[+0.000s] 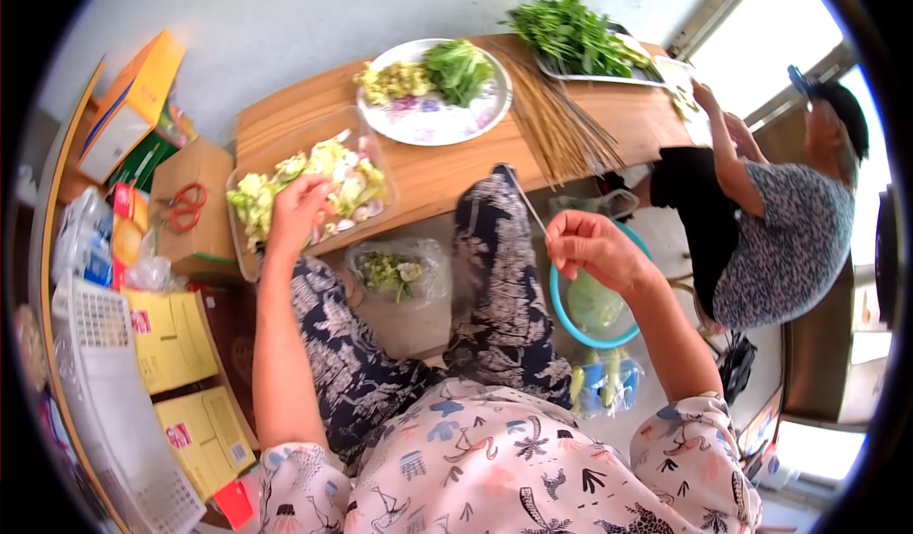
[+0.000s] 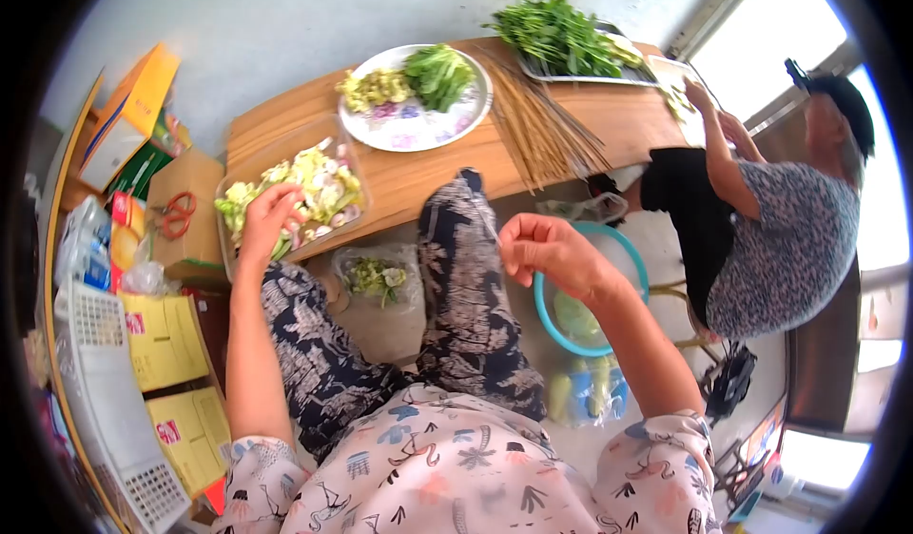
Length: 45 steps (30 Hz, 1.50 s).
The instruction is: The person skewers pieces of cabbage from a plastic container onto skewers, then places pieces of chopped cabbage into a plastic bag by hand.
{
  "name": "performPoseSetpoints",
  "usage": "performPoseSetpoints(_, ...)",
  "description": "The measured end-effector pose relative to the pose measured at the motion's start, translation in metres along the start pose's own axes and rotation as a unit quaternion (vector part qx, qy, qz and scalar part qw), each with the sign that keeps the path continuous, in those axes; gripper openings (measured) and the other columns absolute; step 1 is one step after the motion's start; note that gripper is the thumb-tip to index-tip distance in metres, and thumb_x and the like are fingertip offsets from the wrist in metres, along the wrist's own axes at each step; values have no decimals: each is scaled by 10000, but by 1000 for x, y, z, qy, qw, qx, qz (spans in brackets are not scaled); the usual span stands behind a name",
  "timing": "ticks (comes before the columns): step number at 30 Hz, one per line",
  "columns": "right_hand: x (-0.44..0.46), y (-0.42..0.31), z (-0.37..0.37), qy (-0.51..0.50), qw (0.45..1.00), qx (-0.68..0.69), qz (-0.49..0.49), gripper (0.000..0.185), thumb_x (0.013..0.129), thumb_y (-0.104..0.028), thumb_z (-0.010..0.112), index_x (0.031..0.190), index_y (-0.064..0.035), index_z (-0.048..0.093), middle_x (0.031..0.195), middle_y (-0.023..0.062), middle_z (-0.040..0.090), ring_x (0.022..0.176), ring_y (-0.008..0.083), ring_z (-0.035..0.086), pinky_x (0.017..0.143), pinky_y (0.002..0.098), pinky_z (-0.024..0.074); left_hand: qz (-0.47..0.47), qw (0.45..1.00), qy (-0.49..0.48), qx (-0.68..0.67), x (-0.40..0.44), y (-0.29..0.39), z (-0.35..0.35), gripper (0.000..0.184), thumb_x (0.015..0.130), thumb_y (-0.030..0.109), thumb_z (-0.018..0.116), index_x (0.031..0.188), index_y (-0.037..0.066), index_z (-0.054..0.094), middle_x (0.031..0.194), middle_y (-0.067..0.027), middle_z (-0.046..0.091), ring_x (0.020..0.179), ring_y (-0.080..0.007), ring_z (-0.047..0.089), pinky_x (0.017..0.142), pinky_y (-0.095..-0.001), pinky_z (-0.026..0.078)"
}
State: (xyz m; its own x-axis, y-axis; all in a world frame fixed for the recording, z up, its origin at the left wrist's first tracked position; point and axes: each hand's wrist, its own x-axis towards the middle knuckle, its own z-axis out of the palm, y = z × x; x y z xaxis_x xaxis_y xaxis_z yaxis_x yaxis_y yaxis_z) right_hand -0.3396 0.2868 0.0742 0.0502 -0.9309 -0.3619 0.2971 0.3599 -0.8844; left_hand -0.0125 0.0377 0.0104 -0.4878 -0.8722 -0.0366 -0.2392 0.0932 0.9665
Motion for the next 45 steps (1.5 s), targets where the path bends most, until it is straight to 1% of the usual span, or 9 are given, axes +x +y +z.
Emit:
performPoseSetpoints(6,41,9,78,-109,977,-178,50,40,831,-74,575,832,-45,548,693,-4,557,573,59,500,528,192,414,-31,962,-36,-269,-12,11,-9,401,911,287,506,1195,5,476,1022,-110,595,651,-84,538,512,-174,375)
performPoseSetpoints(12,69,46,99,-154,949,-276,12,67,826,-70,581,853,-14,557,687,12,560,598,72,512,540,227,446,4,947,28,-320,-16,-6,-30,250,910,194,510,1085,20,551,855,-50,589,603,-66,498,506,-174,359)
performPoseSetpoints(17,88,42,93,-173,862,-455,-143,136,822,-130,591,881,-9,573,732,104,603,626,188,569,607,309,470,2,950,23,-312,-21,-2,-32,208,903,153,513,1052,16,557,793,-25,564,610,-69,507,523,-184,380)
performPoseSetpoints(18,95,35,93,-153,851,-475,-164,194,842,-162,604,960,-12,576,744,73,587,655,133,536,616,282,467,-2,950,7,-312,-19,-2,-30,209,904,150,508,1054,12,556,797,-24,565,616,-74,511,534,-193,394)
performPoseSetpoints(24,154,24,126,-148,937,-297,-107,145,850,-141,576,892,-3,586,751,65,604,565,99,507,528,252,432,-33,964,-84,-249,-17,10,-12,231,907,156,498,1072,3,551,826,-23,570,714,-106,579,647,-230,482)
performPoseSetpoints(32,181,49,111,-261,954,-150,-9,100,878,-114,531,879,-34,590,663,13,590,472,55,430,434,193,345,-77,963,-141,-216,-10,4,-6,204,912,170,490,1036,20,550,844,-31,578,717,-120,596,653,-246,491)
performPoseSetpoints(38,177,36,101,-142,982,-128,0,106,897,-131,472,904,-51,542,629,53,589,427,64,417,418,185,338,-72,967,9,-246,22,-3,-39,225,904,164,505,1076,23,541,905,-64,597,772,-152,617,676,-246,495)
performPoseSetpoints(40,177,31,90,-120,987,-110,-18,114,901,-133,462,915,-50,539,623,50,584,422,63,412,417,183,335,-116,984,86,-104,36,-17,-57,242,884,174,531,1071,23,553,929,-76,605,783,-160,621,671,-249,499)
performPoseSetpoints(45,179,21,74,-81,989,-109,-50,137,909,-144,435,941,-60,538,608,29,560,415,55,396,418,186,324,-155,983,62,74,58,-46,-67,212,816,179,586,991,62,614,876,-37,626,726,-117,618,605,-219,480)
